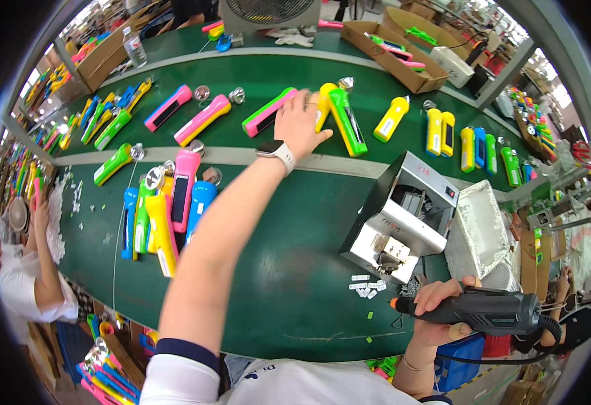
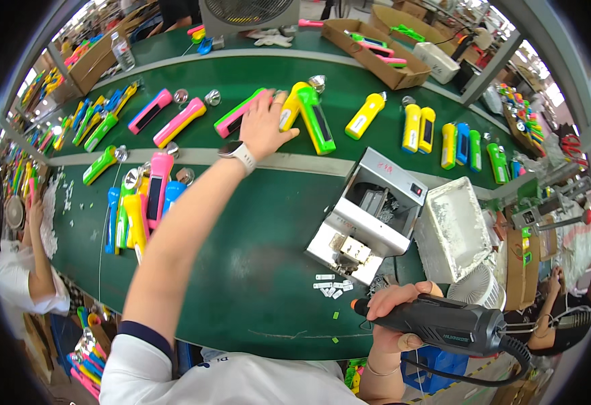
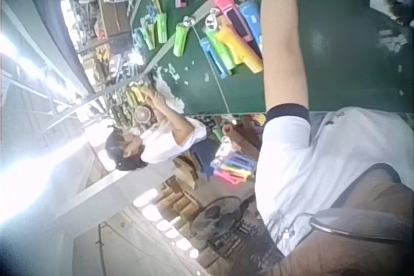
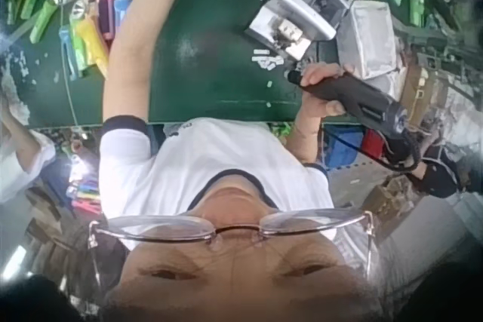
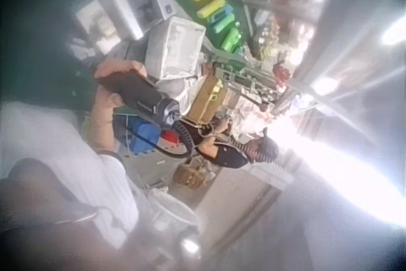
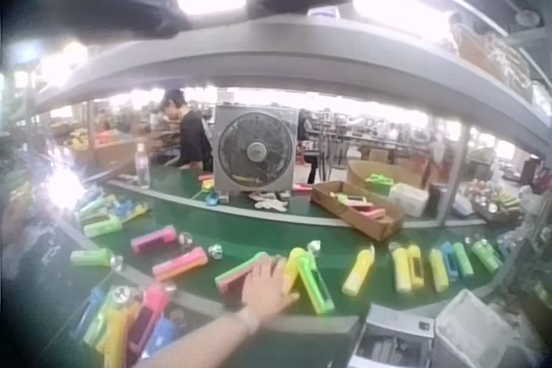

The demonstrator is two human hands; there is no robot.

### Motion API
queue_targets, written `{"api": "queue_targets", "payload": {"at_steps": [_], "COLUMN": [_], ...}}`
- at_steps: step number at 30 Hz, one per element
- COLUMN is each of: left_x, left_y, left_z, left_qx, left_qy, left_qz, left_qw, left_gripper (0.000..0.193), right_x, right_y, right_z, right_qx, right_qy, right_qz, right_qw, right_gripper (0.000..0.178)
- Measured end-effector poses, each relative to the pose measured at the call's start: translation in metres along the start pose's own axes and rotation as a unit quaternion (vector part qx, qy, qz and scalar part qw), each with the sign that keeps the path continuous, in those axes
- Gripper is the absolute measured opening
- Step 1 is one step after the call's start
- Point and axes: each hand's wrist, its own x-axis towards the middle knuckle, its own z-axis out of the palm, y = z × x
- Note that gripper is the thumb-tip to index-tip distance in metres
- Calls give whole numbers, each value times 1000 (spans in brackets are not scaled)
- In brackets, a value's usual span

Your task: The person assembles flashlights by fitting casing parts together by hand, driving screws into the housings using a power screwdriver, and placing the assembled flashlights onto the conveyor belt.

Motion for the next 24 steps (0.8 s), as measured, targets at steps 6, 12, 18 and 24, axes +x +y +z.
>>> {"api": "queue_targets", "payload": {"at_steps": [6,12,18,24], "left_x": [-2,-18,-143,-187], "left_y": [-49,25,68,70], "left_z": [66,-81,-145,-130], "left_qx": [-183,-225,-152,-164], "left_qy": [129,266,-263,-259], "left_qz": [-185,39,273,232], "left_qw": [957,937,913,923], "left_gripper": [50,45,58,56], "right_x": [-3,31,52,65], "right_y": [-3,6,22,29], "right_z": [31,38,40,38], "right_qx": [-27,28,-16,-56], "right_qy": [26,0,-13,-33], "right_qz": [14,-114,-78,26], "right_qw": [999,993,997,998], "right_gripper": [84,89,77,69]}}
